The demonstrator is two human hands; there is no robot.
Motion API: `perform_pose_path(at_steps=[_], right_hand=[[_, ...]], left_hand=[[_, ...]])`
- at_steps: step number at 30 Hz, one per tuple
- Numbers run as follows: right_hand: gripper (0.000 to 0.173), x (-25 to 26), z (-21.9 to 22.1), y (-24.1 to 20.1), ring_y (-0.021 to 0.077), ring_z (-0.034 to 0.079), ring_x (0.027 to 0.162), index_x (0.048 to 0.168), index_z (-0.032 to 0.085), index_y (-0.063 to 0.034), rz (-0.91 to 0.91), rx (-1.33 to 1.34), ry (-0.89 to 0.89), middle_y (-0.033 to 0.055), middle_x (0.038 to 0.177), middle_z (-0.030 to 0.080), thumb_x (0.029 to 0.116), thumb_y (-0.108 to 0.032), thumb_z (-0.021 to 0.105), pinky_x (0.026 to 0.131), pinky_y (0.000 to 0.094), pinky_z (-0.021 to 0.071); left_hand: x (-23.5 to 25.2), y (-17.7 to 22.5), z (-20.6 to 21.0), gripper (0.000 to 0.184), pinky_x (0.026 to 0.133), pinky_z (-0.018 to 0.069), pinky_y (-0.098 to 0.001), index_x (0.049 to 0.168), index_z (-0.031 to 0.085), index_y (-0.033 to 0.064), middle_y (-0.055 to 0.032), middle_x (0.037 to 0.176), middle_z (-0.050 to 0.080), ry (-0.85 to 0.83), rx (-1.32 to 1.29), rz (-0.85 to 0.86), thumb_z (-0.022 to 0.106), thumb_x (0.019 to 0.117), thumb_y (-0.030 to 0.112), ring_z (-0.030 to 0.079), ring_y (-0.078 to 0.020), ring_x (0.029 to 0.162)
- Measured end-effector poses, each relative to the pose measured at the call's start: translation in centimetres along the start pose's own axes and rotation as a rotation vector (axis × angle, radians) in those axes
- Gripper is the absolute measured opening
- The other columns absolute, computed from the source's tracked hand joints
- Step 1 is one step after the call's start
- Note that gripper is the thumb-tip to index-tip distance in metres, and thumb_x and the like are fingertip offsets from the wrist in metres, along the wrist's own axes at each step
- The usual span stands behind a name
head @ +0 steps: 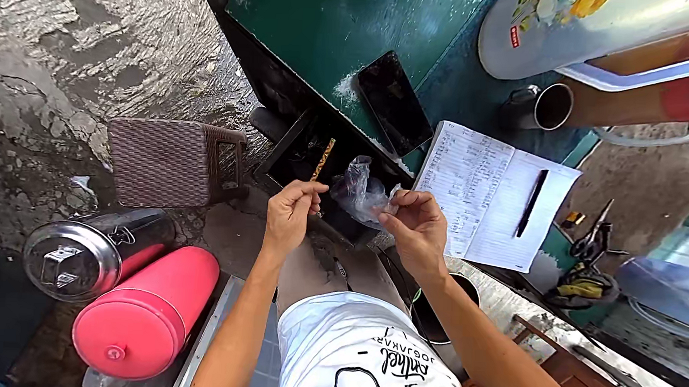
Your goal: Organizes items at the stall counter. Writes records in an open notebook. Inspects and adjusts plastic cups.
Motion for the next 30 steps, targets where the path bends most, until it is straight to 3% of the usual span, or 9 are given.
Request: perform_pose_path(at_steps=[3, 6, 10, 13, 17, 20, 24, 26, 30], right_hand=[[0.028, 0.6, 1.2, -0.7, 0.0128, 0.068, 0.094, 0.105, 0.065, -0.0186, -0.082, -0.023, -0.107, -0.0021, 0.104, 0.066, 0.0852, -0.002, 0.075, 0.086, 0.0346, 0.0626], [0.019, 1.7, 2.7, -1.0, 0.0154, 0.066, 0.108, 0.103, 0.064, -0.0169, -0.122, -0.016, -0.250, 0.0004, 0.114, 0.066, 0.0875, -0.005, 0.064, 0.091, 0.0365, 0.0598], [0.022, 2.3, 4.0, -0.2, 0.0247, 0.065, 0.117, 0.101, 0.055, -0.0101, -0.236, -0.046, -0.239, 0.0104, 0.128, 0.059, 0.0863, 0.005, 0.052, 0.096, 0.0458, 0.0599], [0.013, 2.3, 3.3, 1.4, 0.0237, 0.067, 0.109, 0.098, 0.056, -0.0014, -0.352, -0.593, -0.178, 0.0162, 0.118, 0.061, 0.0872, -0.001, 0.063, 0.088, 0.0390, 0.0618], [0.066, 2.3, 2.4, 3.0, 0.0315, 0.072, 0.083, 0.142, 0.053, -0.0030, -0.128, -1.131, -0.363, 0.0190, 0.128, 0.065, 0.0833, -0.019, 0.078, 0.068, 0.0504, 0.0596], [0.068, 2.3, 3.1, 2.7, 0.0389, 0.070, 0.074, 0.154, 0.045, -0.0118, 0.039, -1.298, -0.477, 0.0187, 0.100, 0.071, 0.0908, -0.021, 0.070, 0.061, 0.0560, 0.0545], [0.030, 2.2, 4.6, 2.4, 0.0347, 0.067, 0.101, 0.119, 0.072, -0.0063, -0.446, -1.238, -0.318, 0.0171, 0.106, 0.067, 0.0892, -0.011, 0.069, 0.082, 0.0480, 0.0568], [0.037, 2.6, 4.8, 2.9, 0.0374, 0.060, 0.124, 0.122, 0.069, -0.0056, -0.465, -1.312, -0.315, 0.0187, 0.125, 0.067, 0.0856, -0.007, 0.071, 0.102, 0.0533, 0.0486], [0.014, 2.8, 3.7, 4.5, 0.0388, 0.069, 0.094, 0.107, 0.067, 0.0005, -0.061, -1.426, -0.558, 0.0182, 0.087, 0.070, 0.0967, -0.007, 0.060, 0.091, 0.0541, 0.0515]], left_hand=[[-0.8, 0.4, 1.3, 0.023, 0.078, 0.0625, -0.0312, 0.107, 0.075, -0.0002, -0.0089, 0.100, 0.074, -0.008, 0.240, 0.173, 0.059, 0.0930, 0.006, 0.071, -0.0129, 0.087], [-0.1, 1.3, 2.1, 0.045, 0.087, 0.0618, -0.0319, 0.110, 0.075, -0.0004, -0.0114, 0.106, 0.074, -0.053, 0.399, 0.314, 0.087, 0.0797, 0.030, 0.072, -0.0151, 0.098], [2.6, 1.5, 2.1, 0.017, 0.076, 0.0610, -0.0268, 0.101, 0.076, 0.0004, -0.0102, 0.097, 0.074, -0.083, 0.477, 0.321, 0.076, 0.0893, 0.012, 0.071, -0.0121, 0.083], [3.7, 2.3, 1.6, 0.015, 0.069, 0.0603, -0.0256, 0.100, 0.076, 0.0012, -0.0085, 0.094, 0.073, -0.018, 0.527, 0.279, 0.066, 0.0953, 0.011, 0.070, -0.0095, 0.077], [3.8, 2.9, 1.2, 0.017, 0.063, 0.0563, -0.0226, 0.091, 0.076, 0.0026, -0.0069, 0.087, 0.072, 0.069, 0.657, 0.323, 0.064, 0.0948, 0.015, 0.066, -0.0074, 0.071], [3.6, 3.0, 1.3, 0.015, 0.061, 0.0547, -0.0250, 0.083, 0.074, 0.0040, -0.0069, 0.083, 0.071, 0.101, 0.768, 0.353, 0.068, 0.0903, 0.015, 0.065, -0.0102, 0.069], [3.9, 3.5, 2.2, 0.008, 0.065, 0.0579, -0.0321, 0.083, 0.073, 0.0048, -0.0085, 0.086, 0.071, 0.054, 0.843, 0.350, 0.075, 0.0818, 0.013, 0.068, -0.0171, 0.075], [4.2, 3.8, 2.4, 0.008, 0.064, 0.0569, -0.0346, 0.081, 0.071, 0.0055, -0.0083, 0.084, 0.069, 0.021, 0.880, 0.334, 0.075, 0.0811, 0.013, 0.068, -0.0189, 0.074], [4.9, 4.3, 2.2, 0.015, 0.056, 0.0512, -0.0372, 0.076, 0.069, 0.0049, -0.0078, 0.073, 0.063, 0.055, 0.989, 0.310, 0.071, 0.0855, 0.017, 0.063, -0.0212, 0.065]])
Point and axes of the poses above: each hand's wrist, its own x-axis towards the middle knuckle, its own z-axis out of the palm, y = z × x, the point moved 2 cm from there along x, towards the middle knuckle
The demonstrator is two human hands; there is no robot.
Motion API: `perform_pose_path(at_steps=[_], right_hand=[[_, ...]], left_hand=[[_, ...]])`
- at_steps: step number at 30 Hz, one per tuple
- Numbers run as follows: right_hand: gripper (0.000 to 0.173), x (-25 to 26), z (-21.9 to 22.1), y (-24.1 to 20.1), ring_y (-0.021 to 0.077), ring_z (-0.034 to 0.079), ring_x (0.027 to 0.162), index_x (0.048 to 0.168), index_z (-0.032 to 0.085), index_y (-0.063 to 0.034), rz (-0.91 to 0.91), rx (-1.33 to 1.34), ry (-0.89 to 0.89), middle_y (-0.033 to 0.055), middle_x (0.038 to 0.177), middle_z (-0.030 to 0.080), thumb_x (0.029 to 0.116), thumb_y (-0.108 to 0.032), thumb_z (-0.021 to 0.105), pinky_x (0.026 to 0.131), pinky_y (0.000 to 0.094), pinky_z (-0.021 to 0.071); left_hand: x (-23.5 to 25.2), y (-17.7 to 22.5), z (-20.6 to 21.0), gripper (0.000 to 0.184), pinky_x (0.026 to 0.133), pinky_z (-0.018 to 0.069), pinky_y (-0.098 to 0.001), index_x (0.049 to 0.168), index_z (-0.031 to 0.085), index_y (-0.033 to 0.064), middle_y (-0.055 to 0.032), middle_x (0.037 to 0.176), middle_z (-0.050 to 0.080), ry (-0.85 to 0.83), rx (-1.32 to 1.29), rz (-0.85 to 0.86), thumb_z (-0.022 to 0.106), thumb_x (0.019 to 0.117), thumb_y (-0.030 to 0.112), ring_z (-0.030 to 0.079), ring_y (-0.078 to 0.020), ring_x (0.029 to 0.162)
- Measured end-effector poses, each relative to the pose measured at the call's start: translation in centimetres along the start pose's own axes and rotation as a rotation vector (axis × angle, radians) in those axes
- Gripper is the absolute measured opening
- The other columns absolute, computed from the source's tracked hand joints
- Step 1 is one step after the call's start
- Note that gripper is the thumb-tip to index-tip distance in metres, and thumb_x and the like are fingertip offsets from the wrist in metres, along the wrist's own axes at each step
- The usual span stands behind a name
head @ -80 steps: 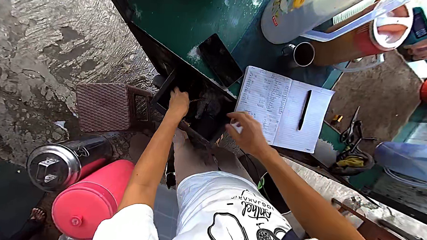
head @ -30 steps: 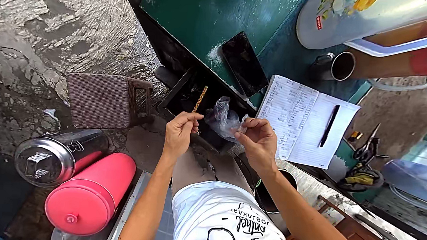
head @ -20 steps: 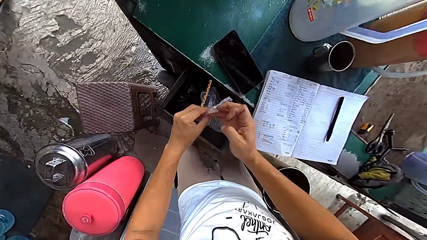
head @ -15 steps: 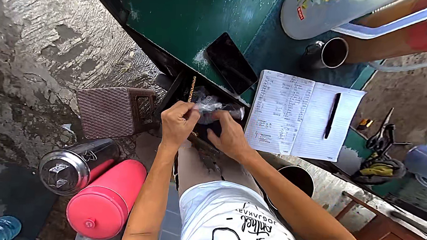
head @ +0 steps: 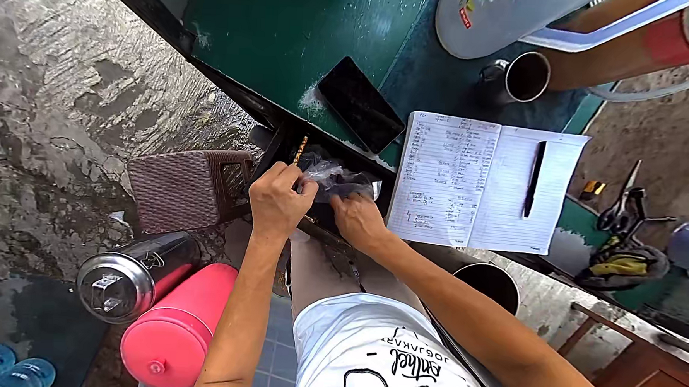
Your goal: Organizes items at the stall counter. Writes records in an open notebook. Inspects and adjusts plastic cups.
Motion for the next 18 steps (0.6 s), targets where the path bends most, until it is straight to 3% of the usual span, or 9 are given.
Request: perform_pose_path(at_steps=[1, 3, 5, 7, 9, 10, 13, 16, 18], right_hand=[[0.015, -0.5, 0.2, 0.0, 0.0380, 0.068, 0.093, 0.101, 0.070, -0.0001, -0.050, 0.017, -0.045, 0.0175, 0.085, 0.070, 0.0991, -0.007, 0.056, 0.089, 0.0530, 0.0518], [0.016, -1.8, 0.9, -0.3, 0.0336, 0.067, 0.092, 0.091, 0.074, -0.0057, -0.237, 0.057, 0.192, 0.0130, 0.085, 0.068, 0.0956, -0.007, 0.059, 0.081, 0.0484, 0.0541], [0.016, -1.9, 0.7, -0.8, 0.0319, 0.064, 0.118, 0.105, 0.073, -0.0104, -0.320, 0.072, 0.428, 0.0133, 0.117, 0.070, 0.0959, -0.009, 0.061, 0.097, 0.0487, 0.0538], [0.033, -0.8, 0.3, -0.6, 0.0341, 0.058, 0.131, 0.124, 0.068, -0.0080, -0.233, 0.028, 0.434, 0.0161, 0.137, 0.064, 0.0904, -0.007, 0.067, 0.104, 0.0531, 0.0487], [0.047, 0.5, 0.5, 0.2, 0.0393, 0.065, 0.114, 0.130, 0.063, -0.0039, -0.052, -0.031, 0.263, 0.0198, 0.119, 0.069, 0.0848, -0.005, 0.075, 0.091, 0.0567, 0.0512], [0.038, 0.8, 0.8, 0.7, 0.0420, 0.067, 0.102, 0.125, 0.064, -0.0011, 0.010, -0.045, 0.146, 0.0220, 0.104, 0.071, 0.0873, -0.006, 0.072, 0.085, 0.0577, 0.0514], [0.017, -0.1, 1.4, 1.3, 0.0395, 0.066, 0.093, 0.089, 0.072, 0.0001, -0.031, -0.080, 0.014, 0.0190, 0.085, 0.068, 0.0960, -0.009, 0.060, 0.078, 0.0534, 0.0507], [0.016, -2.1, 1.5, 0.3, 0.0352, 0.066, 0.095, 0.083, 0.071, -0.0053, -0.258, 0.014, 0.344, 0.0155, 0.091, 0.067, 0.0941, -0.011, 0.061, 0.076, 0.0483, 0.0535], [0.013, -2.2, 0.7, -0.6, 0.0312, 0.066, 0.111, 0.101, 0.073, -0.0105, -0.355, 0.039, 0.572, 0.0147, 0.117, 0.069, 0.0971, -0.014, 0.061, 0.092, 0.0458, 0.0540]], left_hand=[[0.1, -0.1, 0.1, 0.017, 0.056, 0.0507, -0.0384, 0.075, 0.069, 0.0042, -0.0086, 0.072, 0.063, 0.006, 0.028, -0.013, 0.070, 0.0864, 0.018, 0.063, -0.0225, 0.064], [0.0, -0.4, 0.2, 0.022, 0.055, 0.0498, -0.0396, 0.074, 0.067, 0.0035, -0.0097, 0.070, 0.062, -0.008, 0.062, -0.017, 0.067, 0.0890, 0.019, 0.063, -0.0238, 0.064], [-0.1, -0.3, 0.2, 0.024, 0.055, 0.0499, -0.0402, 0.072, 0.066, 0.0034, -0.0097, 0.070, 0.061, -0.058, 0.057, 0.012, 0.064, 0.0900, 0.019, 0.063, -0.0241, 0.064], [-0.3, 0.0, 0.0, 0.024, 0.053, 0.0497, -0.0409, 0.070, 0.066, 0.0038, -0.0088, 0.069, 0.060, -0.109, 0.044, 0.033, 0.064, 0.0884, 0.019, 0.062, -0.0242, 0.062], [-0.6, 0.0, -0.1, 0.025, 0.051, 0.0481, -0.0403, 0.068, 0.064, 0.0050, -0.0076, 0.067, 0.058, -0.120, 0.062, 0.034, 0.064, 0.0879, 0.019, 0.060, -0.0237, 0.060], [-0.7, 0.0, -0.1, 0.025, 0.051, 0.0476, -0.0401, 0.067, 0.063, 0.0054, -0.0073, 0.067, 0.057, -0.115, 0.075, 0.027, 0.064, 0.0879, 0.020, 0.060, -0.0235, 0.060], [-0.5, -0.1, -0.1, 0.026, 0.053, 0.0492, -0.0407, 0.069, 0.065, 0.0059, -0.0075, 0.069, 0.059, -0.082, 0.108, 0.004, 0.068, 0.0870, 0.025, 0.062, -0.0234, 0.062], [-0.1, 0.8, 0.9, 0.025, 0.059, 0.0545, -0.0423, 0.077, 0.069, 0.0044, -0.0100, 0.075, 0.064, -0.063, 0.095, 0.013, 0.076, 0.0823, 0.028, 0.066, -0.0258, 0.069], [0.7, 1.4, 1.5, 0.024, 0.062, 0.0560, -0.0425, 0.081, 0.072, 0.0025, -0.0124, 0.077, 0.066, -0.061, 0.071, 0.037, 0.077, 0.0827, 0.026, 0.068, -0.0276, 0.072]])
Point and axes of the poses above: each hand's wrist, its own x-axis towards the middle knuckle, its own z-axis out of the palm, y = z × x, the point moved 2 cm from there along x, towards the middle knuckle
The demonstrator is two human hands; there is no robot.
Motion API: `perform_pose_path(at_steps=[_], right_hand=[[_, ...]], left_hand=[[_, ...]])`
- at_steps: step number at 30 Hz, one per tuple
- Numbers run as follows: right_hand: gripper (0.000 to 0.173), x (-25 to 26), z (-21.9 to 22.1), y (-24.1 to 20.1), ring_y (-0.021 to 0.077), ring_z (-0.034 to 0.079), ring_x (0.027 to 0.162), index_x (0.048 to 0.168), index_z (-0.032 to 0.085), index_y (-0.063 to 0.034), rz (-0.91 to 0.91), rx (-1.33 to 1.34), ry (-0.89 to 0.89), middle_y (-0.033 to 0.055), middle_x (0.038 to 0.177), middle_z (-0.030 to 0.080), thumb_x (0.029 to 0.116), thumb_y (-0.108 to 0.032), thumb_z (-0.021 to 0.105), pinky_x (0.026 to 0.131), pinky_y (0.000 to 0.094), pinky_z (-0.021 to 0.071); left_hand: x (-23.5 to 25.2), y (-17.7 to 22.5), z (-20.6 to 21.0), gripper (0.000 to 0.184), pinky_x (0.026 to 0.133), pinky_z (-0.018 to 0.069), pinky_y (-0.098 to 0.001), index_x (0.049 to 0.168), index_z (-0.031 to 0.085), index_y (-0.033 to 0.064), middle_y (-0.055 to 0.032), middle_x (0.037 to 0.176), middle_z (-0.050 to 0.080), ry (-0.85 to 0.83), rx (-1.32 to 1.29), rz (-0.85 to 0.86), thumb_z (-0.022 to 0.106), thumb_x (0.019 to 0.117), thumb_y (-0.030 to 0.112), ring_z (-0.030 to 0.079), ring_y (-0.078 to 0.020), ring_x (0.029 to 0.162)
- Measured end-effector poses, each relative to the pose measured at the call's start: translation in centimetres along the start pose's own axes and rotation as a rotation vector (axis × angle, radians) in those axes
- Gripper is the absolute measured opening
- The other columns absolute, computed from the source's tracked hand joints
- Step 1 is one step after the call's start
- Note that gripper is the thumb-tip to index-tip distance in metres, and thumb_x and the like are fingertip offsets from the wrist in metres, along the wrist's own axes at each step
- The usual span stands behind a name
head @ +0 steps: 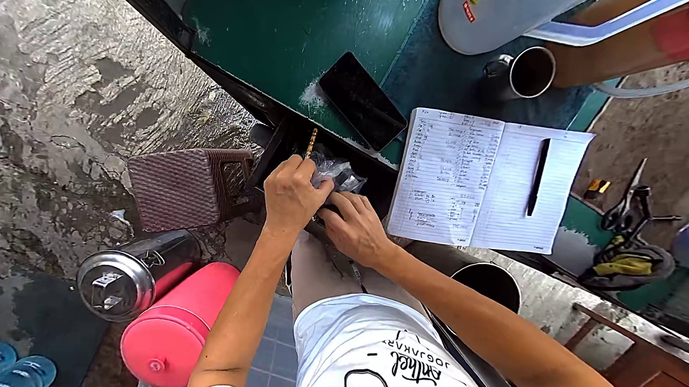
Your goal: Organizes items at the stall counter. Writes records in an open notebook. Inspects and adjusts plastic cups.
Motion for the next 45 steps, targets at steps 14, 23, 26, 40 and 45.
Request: perform_pose_path(at_steps=[14, 23, 26, 40, 45], right_hand=[[0.029, -1.1, -5.9, -0.4, 0.0429, 0.067, 0.099, 0.113, 0.073, -0.0038, 0.374, -0.079, -0.719, 0.0281, 0.125, 0.062, 0.0971, -0.027, 0.066, 0.075, 0.0553, 0.0554], [0.030, 0.8, -11.3, -0.6, 0.0316, 0.069, 0.076, 0.099, 0.076, -0.0073, 0.361, -0.154, -0.630, 0.0222, 0.160, 0.038, 0.0957, -0.037, 0.070, 0.056, 0.0461, 0.0538], [0.023, 1.5, -12.3, -0.4, 0.0308, 0.069, 0.068, 0.083, 0.073, -0.0072, 0.326, -0.144, -0.515, 0.0205, 0.149, 0.053, 0.0926, -0.028, 0.074, 0.052, 0.0470, 0.0528], [0.037, 1.1, -5.4, 1.0, 0.0313, 0.069, 0.101, 0.083, 0.070, -0.0046, 0.002, 0.178, -0.597, 0.0129, 0.095, 0.073, 0.1008, -0.036, 0.062, 0.091, 0.0495, 0.0536], [0.022, 2.0, -0.9, 1.5, 0.0126, 0.067, 0.074, 0.093, 0.065, -0.0020, 0.282, 0.293, -0.139, 0.0072, 0.081, 0.068, 0.0921, -0.023, 0.072, 0.068, 0.0308, 0.0568]], left_hand=[[-3.1, -2.1, -4.5, 0.027, 0.060, 0.0519, -0.0414, 0.083, 0.072, 0.0026, -0.0122, 0.079, 0.066, 0.052, 0.082, -0.156, 0.068, 0.0935, 0.027, 0.065, -0.0254, 0.069], [-3.1, -0.8, -8.4, 0.025, 0.057, 0.0487, -0.0273, 0.082, 0.073, 0.0059, -0.0051, 0.076, 0.065, 0.085, -0.077, -0.147, 0.073, 0.0865, 0.031, 0.060, -0.0112, 0.065], [-2.6, -0.6, -8.9, 0.026, 0.056, 0.0483, -0.0252, 0.081, 0.072, 0.0061, -0.0038, 0.075, 0.065, 0.071, -0.117, -0.149, 0.072, 0.0863, 0.031, 0.060, -0.0088, 0.064], [-4.5, -4.0, -7.1, 0.049, 0.058, 0.0521, -0.0315, 0.080, 0.074, 0.0112, 0.0006, 0.072, 0.065, -0.170, -0.292, 0.124, 0.071, 0.0882, 0.059, 0.061, -0.0108, 0.064], [-9.5, -8.5, -6.1, 0.040, 0.054, 0.0452, -0.0306, 0.075, 0.069, 0.0040, -0.0047, 0.064, 0.060, 0.188, -0.394, -0.009, 0.066, 0.0981, 0.036, 0.056, -0.0131, 0.058]])
Point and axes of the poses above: each hand's wrist, its own x-axis towards the middle knuckle, its own z-axis out of the palm, y = z × x, the point moved 2 cm from there along x, towards the middle knuckle
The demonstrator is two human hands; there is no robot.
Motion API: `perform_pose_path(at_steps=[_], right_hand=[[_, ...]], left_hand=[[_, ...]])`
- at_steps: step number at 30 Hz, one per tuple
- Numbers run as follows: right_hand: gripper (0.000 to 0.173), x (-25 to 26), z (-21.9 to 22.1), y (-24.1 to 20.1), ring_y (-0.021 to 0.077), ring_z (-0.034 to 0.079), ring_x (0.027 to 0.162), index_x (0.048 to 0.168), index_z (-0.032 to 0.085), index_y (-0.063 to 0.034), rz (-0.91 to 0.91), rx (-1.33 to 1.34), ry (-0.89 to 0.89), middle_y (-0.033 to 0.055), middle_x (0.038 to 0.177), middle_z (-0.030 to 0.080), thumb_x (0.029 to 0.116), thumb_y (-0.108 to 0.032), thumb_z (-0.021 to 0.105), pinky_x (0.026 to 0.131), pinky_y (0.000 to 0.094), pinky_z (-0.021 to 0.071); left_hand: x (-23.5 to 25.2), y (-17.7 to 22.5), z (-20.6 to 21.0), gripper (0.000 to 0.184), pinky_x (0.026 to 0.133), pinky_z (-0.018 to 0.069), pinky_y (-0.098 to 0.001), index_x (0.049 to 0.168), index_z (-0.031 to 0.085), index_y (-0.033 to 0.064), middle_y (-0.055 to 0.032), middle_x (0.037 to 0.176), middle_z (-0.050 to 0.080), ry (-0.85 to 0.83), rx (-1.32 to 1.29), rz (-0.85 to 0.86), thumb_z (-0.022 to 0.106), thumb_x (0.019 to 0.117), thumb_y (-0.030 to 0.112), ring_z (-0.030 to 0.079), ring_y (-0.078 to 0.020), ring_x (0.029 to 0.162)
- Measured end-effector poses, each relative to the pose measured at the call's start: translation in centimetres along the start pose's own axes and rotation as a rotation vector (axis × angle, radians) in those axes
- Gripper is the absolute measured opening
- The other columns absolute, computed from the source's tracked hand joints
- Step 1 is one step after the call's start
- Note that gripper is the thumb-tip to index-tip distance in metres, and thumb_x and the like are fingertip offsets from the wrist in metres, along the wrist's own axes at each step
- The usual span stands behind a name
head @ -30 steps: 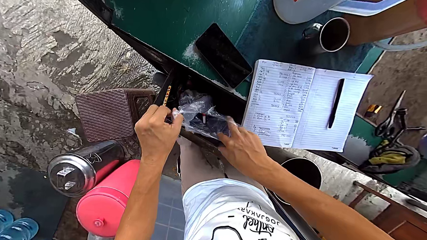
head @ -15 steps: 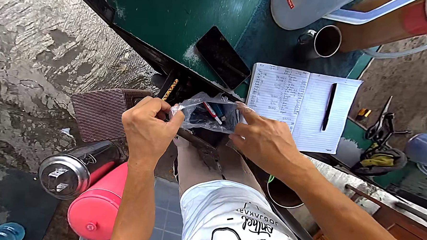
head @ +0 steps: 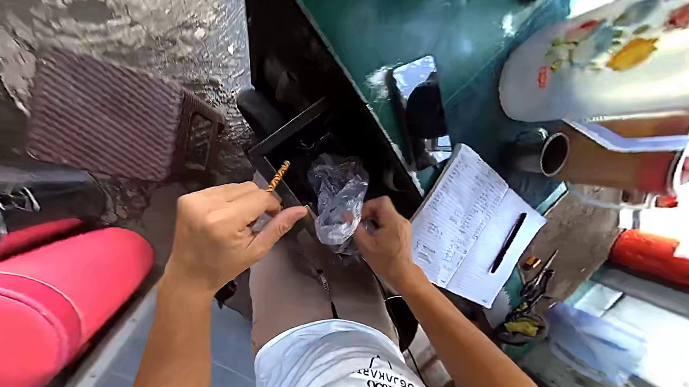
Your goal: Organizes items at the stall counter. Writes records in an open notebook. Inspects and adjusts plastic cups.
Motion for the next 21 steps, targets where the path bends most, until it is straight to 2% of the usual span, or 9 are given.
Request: perform_pose_path(at_steps=[2, 4, 6, 7, 9, 13, 15, 18, 21], right_hand=[[0.047, 1.6, 1.9, 1.1, 0.0205, 0.065, 0.101, 0.119, 0.057, 0.0001, -0.003, -0.090, 0.055, 0.0152, 0.111, 0.064, 0.0896, -0.030, 0.078, 0.086, 0.0386, 0.0572], [0.085, 3.7, 3.6, 2.1, 0.0348, 0.044, 0.142, 0.148, 0.041, 0.0022, -0.087, -0.216, -0.007, 0.0277, 0.152, 0.041, 0.0867, -0.045, 0.077, 0.112, 0.0492, 0.0444], [0.105, 5.9, 5.2, 2.9, 0.0401, 0.025, 0.154, 0.160, 0.026, -0.0020, -0.112, -0.346, -0.115, 0.0300, 0.166, 0.016, 0.0854, -0.061, 0.071, 0.119, 0.0550, 0.0350], [0.109, 6.8, 6.1, 3.4, 0.0405, 0.023, 0.154, 0.163, 0.022, -0.0054, -0.103, -0.403, -0.175, 0.0284, 0.168, 0.010, 0.0842, -0.065, 0.069, 0.118, 0.0572, 0.0353], [0.107, 8.0, 7.8, 3.9, 0.0424, 0.021, 0.154, 0.164, 0.021, -0.0091, -0.068, -0.466, -0.297, 0.0274, 0.169, 0.008, 0.0820, -0.054, 0.074, 0.117, 0.0625, 0.0335], [0.084, 8.0, 8.4, 3.9, 0.0430, 0.038, 0.142, 0.156, 0.043, -0.0176, -0.129, -0.594, -0.292, 0.0256, 0.155, 0.034, 0.0795, -0.031, 0.076, 0.105, 0.0615, 0.0440], [0.082, 7.8, 7.7, 4.5, 0.0417, 0.044, 0.137, 0.149, 0.051, -0.0195, -0.067, -0.593, -0.248, 0.0260, 0.153, 0.037, 0.0775, -0.043, 0.082, 0.100, 0.0580, 0.0479], [0.103, 8.0, 6.7, 5.3, 0.0369, 0.056, 0.124, 0.151, 0.040, -0.0148, 0.219, -0.514, -0.213, 0.0210, 0.145, 0.049, 0.0688, -0.048, 0.091, 0.092, 0.0603, 0.0513], [0.099, 8.4, 5.1, 6.0, 0.0291, 0.062, 0.095, 0.151, 0.037, -0.0111, 0.453, -0.446, -0.155, 0.0158, 0.117, 0.061, 0.0728, -0.038, 0.091, 0.077, 0.0523, 0.0538]], left_hand=[[-3.1, -2.2, 0.2, 0.035, 0.054, 0.0424, -0.0262, 0.070, 0.065, 0.0050, -0.0017, 0.061, 0.057, 0.185, -0.093, -0.071, 0.070, 0.0949, 0.030, 0.052, -0.0085, 0.057], [-7.0, -4.5, 1.4, 0.035, 0.054, 0.0371, -0.0214, 0.068, 0.059, 0.0101, 0.0041, 0.060, 0.050, 0.333, -0.198, -0.168, 0.072, 0.0919, 0.032, 0.047, -0.0030, 0.056], [-11.1, -6.6, 3.3, 0.032, 0.054, 0.0384, -0.0177, 0.071, 0.058, 0.0142, 0.0077, 0.063, 0.051, 0.447, -0.276, -0.263, 0.073, 0.0919, 0.033, 0.048, 0.0002, 0.058], [-12.9, -7.5, 4.4, 0.029, 0.054, 0.0392, -0.0166, 0.074, 0.059, 0.0149, 0.0083, 0.064, 0.052, 0.491, -0.290, -0.306, 0.072, 0.0923, 0.034, 0.048, 0.0010, 0.058], [-16.1, -8.8, 6.2, 0.030, 0.054, 0.0395, -0.0167, 0.076, 0.060, 0.0143, 0.0076, 0.065, 0.052, 0.525, -0.283, -0.391, 0.070, 0.0929, 0.037, 0.049, 0.0008, 0.058], [-19.8, -9.7, 8.1, 0.036, 0.055, 0.0398, -0.0210, 0.075, 0.062, 0.0106, 0.0036, 0.062, 0.054, 0.490, -0.254, -0.498, 0.068, 0.0948, 0.040, 0.049, -0.0021, 0.057], [-20.3, -9.8, 8.3, 0.036, 0.055, 0.0410, -0.0207, 0.075, 0.063, 0.0103, 0.0033, 0.062, 0.055, 0.482, -0.254, -0.520, 0.068, 0.0951, 0.039, 0.051, -0.0020, 0.058], [-20.1, -9.9, 8.4, 0.037, 0.055, 0.0402, -0.0204, 0.075, 0.063, 0.0097, 0.0027, 0.063, 0.056, 0.490, -0.258, -0.527, 0.068, 0.0952, 0.040, 0.051, -0.0020, 0.058], [-19.3, -9.7, 8.1, 0.035, 0.056, 0.0406, -0.0180, 0.077, 0.066, 0.0077, 0.0018, 0.064, 0.058, 0.511, -0.269, -0.503, 0.068, 0.0961, 0.038, 0.052, -0.0002, 0.059]])
Point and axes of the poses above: each hand's wrist, its own x-axis towards the middle knuckle, its own z-axis out of the palm, y = z × x, the point moved 2 cm from there along x, towards the middle knuckle
